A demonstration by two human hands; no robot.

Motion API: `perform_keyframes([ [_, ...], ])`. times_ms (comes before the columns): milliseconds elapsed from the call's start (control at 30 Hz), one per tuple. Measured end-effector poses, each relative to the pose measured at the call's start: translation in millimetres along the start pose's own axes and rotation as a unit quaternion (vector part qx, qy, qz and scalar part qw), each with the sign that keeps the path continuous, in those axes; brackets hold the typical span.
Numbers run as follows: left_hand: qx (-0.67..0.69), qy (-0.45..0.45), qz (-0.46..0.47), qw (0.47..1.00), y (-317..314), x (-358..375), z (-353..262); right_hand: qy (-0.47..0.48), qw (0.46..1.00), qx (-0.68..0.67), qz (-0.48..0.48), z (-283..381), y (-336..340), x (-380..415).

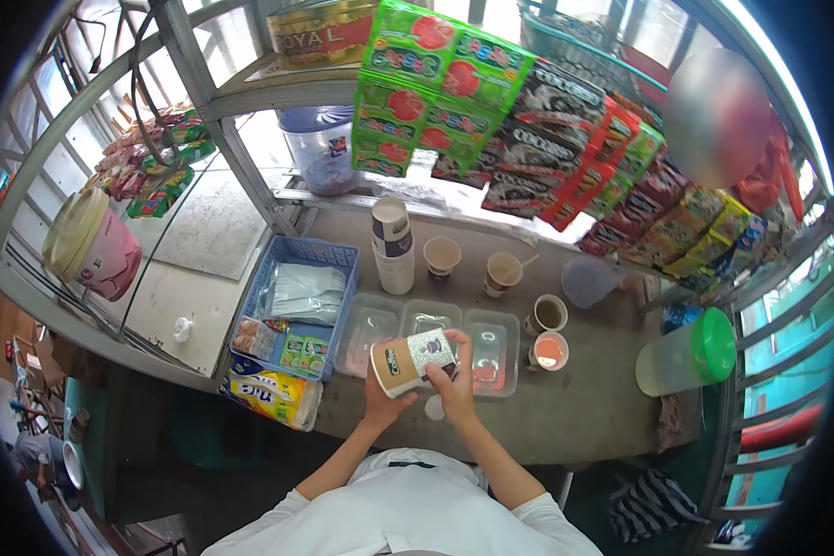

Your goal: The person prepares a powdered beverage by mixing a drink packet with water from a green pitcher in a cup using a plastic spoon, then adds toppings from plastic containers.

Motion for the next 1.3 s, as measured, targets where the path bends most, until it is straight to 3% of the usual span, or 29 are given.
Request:
perform_keyframes([
  [33, -0.087, -0.075, 0.016, 0.993, -5.8, 0.6, -17.4, -0.029, 0.999, -0.016, -0.001, -4.3, -2.2, 12.1],
  [133, -0.032, -0.065, 0.025, 0.997, -17.8, 13.8, -21.0, -0.110, 0.988, -0.107, -0.021, -48.3, 30.7, 46.8],
  [267, -0.078, -0.115, 0.052, 0.989, -37.4, 24.9, -42.2, -0.212, 0.965, -0.153, -0.011, -60.1, 38.0, 79.1],
  [367, -0.065, -0.170, 0.022, 0.983, -54.2, 36.3, -50.7, -0.208, 0.972, -0.107, -0.024, -58.9, 42.0, 91.5],
  [433, -0.062, -0.180, -0.001, 0.982, -62.1, 43.8, -57.4, -0.102, 0.994, -0.007, -0.050, -40.6, 46.1, 91.1],
  [500, -0.079, -0.186, 0.006, 0.979, -64.9, 49.2, -57.8, -0.078, 0.996, 0.023, -0.036, -31.8, 55.2, 98.4],
  [633, -0.112, -0.213, -0.002, 0.971, -67.0, 58.3, -68.2, -0.067, 0.997, -0.030, -0.038, -6.1, 61.9, 109.2],
  [733, -0.096, -0.199, -0.045, 0.974, -62.8, 72.4, -68.0, -0.083, 0.996, 0.024, -0.027, -10.5, 82.4, 115.5],
  [933, -0.187, -0.084, -0.105, 0.973, -50.6, 113.2, -56.1, -0.078, 0.994, 0.068, -0.044, -14.5, 99.7, 121.8],
  [1033, -0.146, -0.047, -0.121, 0.981, -40.2, 131.1, -40.8, -0.027, 0.988, 0.140, -0.061, -1.0, 94.6, 117.9],
  [1133, -0.113, -0.027, -0.136, 0.984, -24.5, 140.0, -32.7, -0.030, 0.973, 0.224, -0.050, 3.3, 102.3, 114.8],
  [1300, -0.165, -0.062, -0.188, 0.966, 18.5, 132.7, -16.3, -0.026, 0.967, 0.247, -0.049, 5.7, 89.9, 93.1],
])
Point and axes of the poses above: each hand's wrist, its own x-axis away from the middle knuckle, its own y-axis out of the back of the hand, z = x × y, the point moved 6 cm from there along -x, towards the middle knuckle, and after that the axes turned 11 degrees about z, right-handed, at the moved point
